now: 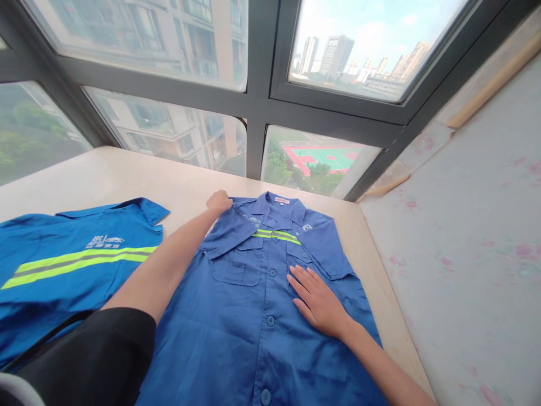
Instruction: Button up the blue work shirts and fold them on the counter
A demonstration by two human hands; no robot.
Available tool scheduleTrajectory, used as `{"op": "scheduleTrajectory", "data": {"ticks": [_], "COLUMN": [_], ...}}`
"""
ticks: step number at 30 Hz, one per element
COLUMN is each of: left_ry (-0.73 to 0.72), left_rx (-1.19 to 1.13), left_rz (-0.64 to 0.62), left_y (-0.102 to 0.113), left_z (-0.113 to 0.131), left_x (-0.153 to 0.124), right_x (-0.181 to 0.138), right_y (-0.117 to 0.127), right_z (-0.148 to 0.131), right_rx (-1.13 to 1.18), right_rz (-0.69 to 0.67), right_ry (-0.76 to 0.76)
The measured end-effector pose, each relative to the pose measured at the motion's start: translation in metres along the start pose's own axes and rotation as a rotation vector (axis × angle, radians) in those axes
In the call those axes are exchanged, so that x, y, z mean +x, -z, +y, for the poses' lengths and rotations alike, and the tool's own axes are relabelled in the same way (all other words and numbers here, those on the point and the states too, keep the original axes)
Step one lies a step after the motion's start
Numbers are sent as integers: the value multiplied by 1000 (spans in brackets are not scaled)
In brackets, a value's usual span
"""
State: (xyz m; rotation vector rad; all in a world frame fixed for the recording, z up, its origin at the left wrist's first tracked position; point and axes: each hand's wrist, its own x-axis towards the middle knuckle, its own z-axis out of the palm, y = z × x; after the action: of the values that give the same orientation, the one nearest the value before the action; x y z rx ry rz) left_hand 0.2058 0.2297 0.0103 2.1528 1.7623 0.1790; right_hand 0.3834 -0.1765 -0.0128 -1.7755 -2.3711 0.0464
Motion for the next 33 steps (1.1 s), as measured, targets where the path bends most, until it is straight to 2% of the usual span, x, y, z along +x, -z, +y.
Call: {"op": "scheduleTrajectory", "data": {"ticks": [2,4,7,9,11,13,15,20,24,29,33], "left_ry": [-11,-78,-341,-555,-682,-706,-684,-657,-649,-693,-766], "left_rx": [13,54,142,189,233,266,277,300,316,252,185], "left_rz": [19,88,195,149,13,-103,-136,-122,12,138,86], "left_y": [-2,-4,-11,-17,-25,-32,-36,-35,-32,-31,-40], "left_z": [3,7,10,12,13,13,12,14,20,22,20], "left_x": [-6,-16,-37,-51,-62,-70,-72,-72,-87,-146,-212], "right_x": [0,1,1,2,2,2,2,2,2,1,2], "right_y": [0,0,0,1,1,2,2,0,-1,-2,-1], "right_z": [0,0,0,0,0,0,0,-1,-2,-6,-11], "right_rx": [6,2,-11,-19,-22,-24,-24,-22,-55,-97,-129], "right_rz": [-7,-12,-26,-41,-53,-58,-56,-34,-36,-32,-24], "right_ry": [-7,-11,-16,-22,-28,-30,-31,-39,-52,-97,-121]}}
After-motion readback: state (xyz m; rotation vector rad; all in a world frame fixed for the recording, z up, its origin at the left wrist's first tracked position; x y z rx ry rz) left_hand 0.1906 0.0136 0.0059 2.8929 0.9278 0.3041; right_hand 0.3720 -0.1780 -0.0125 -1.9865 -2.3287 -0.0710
